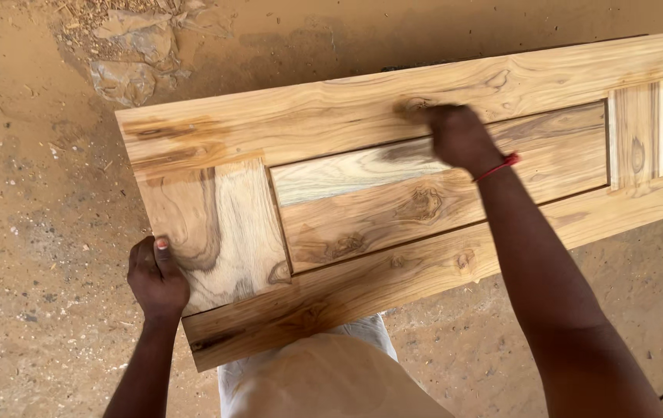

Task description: The person sands a wooden door panel using a sanding block. They move the block across the surface and edges of the door, occasionally pausing to wipe the sanding block on the floor.

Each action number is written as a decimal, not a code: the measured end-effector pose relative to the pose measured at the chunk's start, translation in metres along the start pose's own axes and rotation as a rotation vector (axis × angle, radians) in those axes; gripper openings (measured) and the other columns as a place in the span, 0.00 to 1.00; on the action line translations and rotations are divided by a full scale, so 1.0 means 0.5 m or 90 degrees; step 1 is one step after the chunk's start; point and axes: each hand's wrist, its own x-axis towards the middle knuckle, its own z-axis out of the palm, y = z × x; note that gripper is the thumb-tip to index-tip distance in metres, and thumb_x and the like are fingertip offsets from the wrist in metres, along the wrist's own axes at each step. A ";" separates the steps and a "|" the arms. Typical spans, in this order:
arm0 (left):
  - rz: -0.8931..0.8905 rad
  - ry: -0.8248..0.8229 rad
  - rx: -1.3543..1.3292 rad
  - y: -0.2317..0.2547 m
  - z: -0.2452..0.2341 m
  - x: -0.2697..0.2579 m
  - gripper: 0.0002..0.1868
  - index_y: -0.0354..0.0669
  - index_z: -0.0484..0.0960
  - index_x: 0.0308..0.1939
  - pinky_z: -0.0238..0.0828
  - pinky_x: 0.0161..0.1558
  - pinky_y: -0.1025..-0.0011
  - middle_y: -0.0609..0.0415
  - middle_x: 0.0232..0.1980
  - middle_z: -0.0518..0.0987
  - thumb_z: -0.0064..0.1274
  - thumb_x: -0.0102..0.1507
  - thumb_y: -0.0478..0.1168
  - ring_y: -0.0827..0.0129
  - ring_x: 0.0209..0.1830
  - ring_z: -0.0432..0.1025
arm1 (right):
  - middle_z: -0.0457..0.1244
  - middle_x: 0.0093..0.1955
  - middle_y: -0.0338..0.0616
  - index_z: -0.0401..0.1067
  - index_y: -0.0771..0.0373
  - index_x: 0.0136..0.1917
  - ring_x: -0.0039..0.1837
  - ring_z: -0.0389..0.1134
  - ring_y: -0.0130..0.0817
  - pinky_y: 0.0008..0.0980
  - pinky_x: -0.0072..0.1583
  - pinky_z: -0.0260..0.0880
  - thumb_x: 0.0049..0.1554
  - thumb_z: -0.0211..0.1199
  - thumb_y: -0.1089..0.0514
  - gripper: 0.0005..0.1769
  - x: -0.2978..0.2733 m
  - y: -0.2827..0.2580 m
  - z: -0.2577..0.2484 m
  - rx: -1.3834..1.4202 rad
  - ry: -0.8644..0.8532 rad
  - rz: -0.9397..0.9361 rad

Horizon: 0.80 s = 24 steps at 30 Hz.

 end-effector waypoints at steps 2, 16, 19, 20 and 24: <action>-0.008 0.003 -0.012 -0.005 -0.001 -0.011 0.20 0.28 0.79 0.48 0.70 0.51 0.51 0.34 0.46 0.78 0.38 0.80 0.43 0.39 0.49 0.72 | 0.71 0.54 0.57 0.79 0.62 0.57 0.52 0.74 0.55 0.46 0.56 0.76 0.60 0.56 0.67 0.15 -0.012 0.028 -0.018 0.002 0.068 0.089; -0.003 0.017 -0.012 -0.004 0.001 -0.007 0.21 0.27 0.78 0.50 0.70 0.52 0.50 0.33 0.47 0.78 0.39 0.80 0.45 0.38 0.49 0.72 | 0.71 0.50 0.58 0.79 0.63 0.59 0.50 0.74 0.54 0.48 0.56 0.76 0.59 0.57 0.69 0.17 0.043 0.003 -0.009 0.010 0.058 0.037; -0.023 -0.003 -0.018 -0.010 0.001 -0.014 0.22 0.28 0.78 0.46 0.70 0.51 0.50 0.34 0.46 0.78 0.38 0.80 0.45 0.40 0.48 0.72 | 0.71 0.54 0.56 0.79 0.61 0.59 0.51 0.74 0.52 0.44 0.56 0.77 0.60 0.56 0.71 0.18 0.055 0.006 -0.007 0.009 0.097 -0.010; -0.010 -0.001 -0.010 -0.011 0.003 -0.007 0.21 0.28 0.78 0.47 0.70 0.52 0.50 0.34 0.46 0.78 0.38 0.80 0.45 0.39 0.49 0.72 | 0.71 0.55 0.57 0.80 0.60 0.59 0.51 0.74 0.52 0.44 0.56 0.77 0.60 0.55 0.71 0.19 0.054 0.004 0.000 0.002 0.098 -0.033; 0.003 0.003 -0.002 -0.013 0.002 -0.021 0.21 0.28 0.79 0.49 0.71 0.52 0.51 0.33 0.48 0.79 0.38 0.80 0.44 0.39 0.51 0.73 | 0.72 0.53 0.52 0.81 0.61 0.56 0.54 0.73 0.52 0.45 0.56 0.75 0.55 0.60 0.70 0.18 0.020 -0.025 0.028 -0.075 0.029 0.026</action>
